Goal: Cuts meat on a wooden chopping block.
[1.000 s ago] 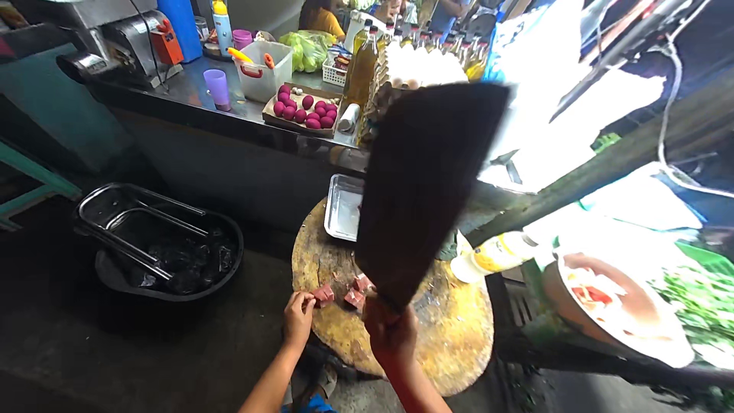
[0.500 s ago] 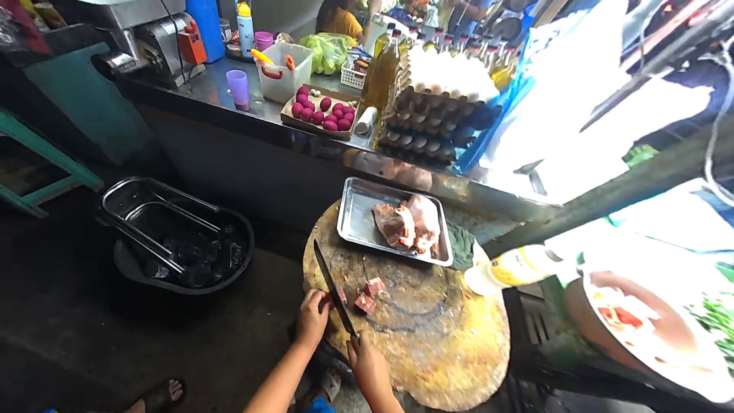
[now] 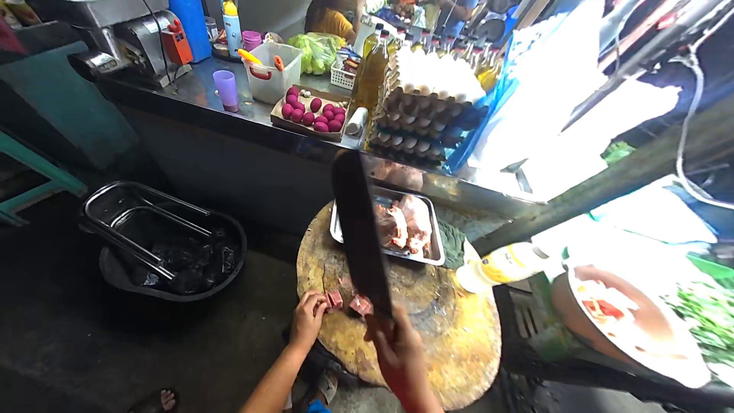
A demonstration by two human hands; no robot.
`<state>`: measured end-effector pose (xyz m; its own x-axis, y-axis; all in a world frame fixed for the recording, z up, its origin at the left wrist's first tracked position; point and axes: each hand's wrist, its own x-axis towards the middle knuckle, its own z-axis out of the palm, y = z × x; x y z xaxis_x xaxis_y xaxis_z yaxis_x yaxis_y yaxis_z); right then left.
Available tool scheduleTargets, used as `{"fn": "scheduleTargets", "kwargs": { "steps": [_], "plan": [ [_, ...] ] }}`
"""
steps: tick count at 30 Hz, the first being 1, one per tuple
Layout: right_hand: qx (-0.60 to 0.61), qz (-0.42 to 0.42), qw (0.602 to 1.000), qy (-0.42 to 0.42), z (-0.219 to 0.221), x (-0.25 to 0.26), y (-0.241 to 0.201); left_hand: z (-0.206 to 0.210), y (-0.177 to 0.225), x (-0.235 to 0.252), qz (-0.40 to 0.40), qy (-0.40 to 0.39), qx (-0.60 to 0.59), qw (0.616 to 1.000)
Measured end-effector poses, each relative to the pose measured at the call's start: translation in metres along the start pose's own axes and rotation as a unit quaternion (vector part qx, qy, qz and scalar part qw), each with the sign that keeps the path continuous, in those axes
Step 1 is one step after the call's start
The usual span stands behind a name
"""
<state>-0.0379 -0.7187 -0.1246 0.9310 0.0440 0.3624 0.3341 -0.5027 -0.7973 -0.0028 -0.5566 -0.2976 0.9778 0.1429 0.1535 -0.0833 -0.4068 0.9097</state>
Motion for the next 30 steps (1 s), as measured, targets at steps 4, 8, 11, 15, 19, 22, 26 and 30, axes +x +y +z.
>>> {"fn": "scheduleTargets", "kwargs": {
  "steps": [4,8,11,15,19,22,26,30],
  "plan": [
    [0.150,-0.194,0.962,0.124,-0.012,0.055,-0.065,-0.009,-0.004,-0.004,-0.016,0.078,0.013,0.997],
    [0.051,-0.098,0.989,0.102,0.012,0.010,-0.019,-0.025,-0.004,-0.007,-0.081,0.101,0.027,0.991],
    [-0.212,0.256,0.917,-0.219,0.034,-0.050,0.059,-0.030,-0.002,-0.011,-0.106,0.085,0.027,0.990],
    [-0.278,0.391,0.810,-0.336,0.050,-0.050,0.077,-0.013,0.003,-0.014,-0.095,0.009,0.011,0.995],
    [-0.256,0.403,0.814,-0.333,0.050,-0.053,0.078,0.007,0.015,0.002,-0.072,-0.053,0.041,0.995],
    [-0.211,0.398,0.829,-0.331,0.045,-0.058,0.089,0.011,0.021,0.010,-0.065,-0.082,0.091,0.990],
    [-0.151,0.384,0.843,-0.346,0.029,-0.050,0.103,0.017,0.013,0.007,0.005,-0.047,0.080,0.996],
    [-0.133,0.379,0.844,-0.356,0.023,-0.048,0.105,0.016,0.006,0.001,0.013,-0.039,0.065,0.997]
  ]
}}
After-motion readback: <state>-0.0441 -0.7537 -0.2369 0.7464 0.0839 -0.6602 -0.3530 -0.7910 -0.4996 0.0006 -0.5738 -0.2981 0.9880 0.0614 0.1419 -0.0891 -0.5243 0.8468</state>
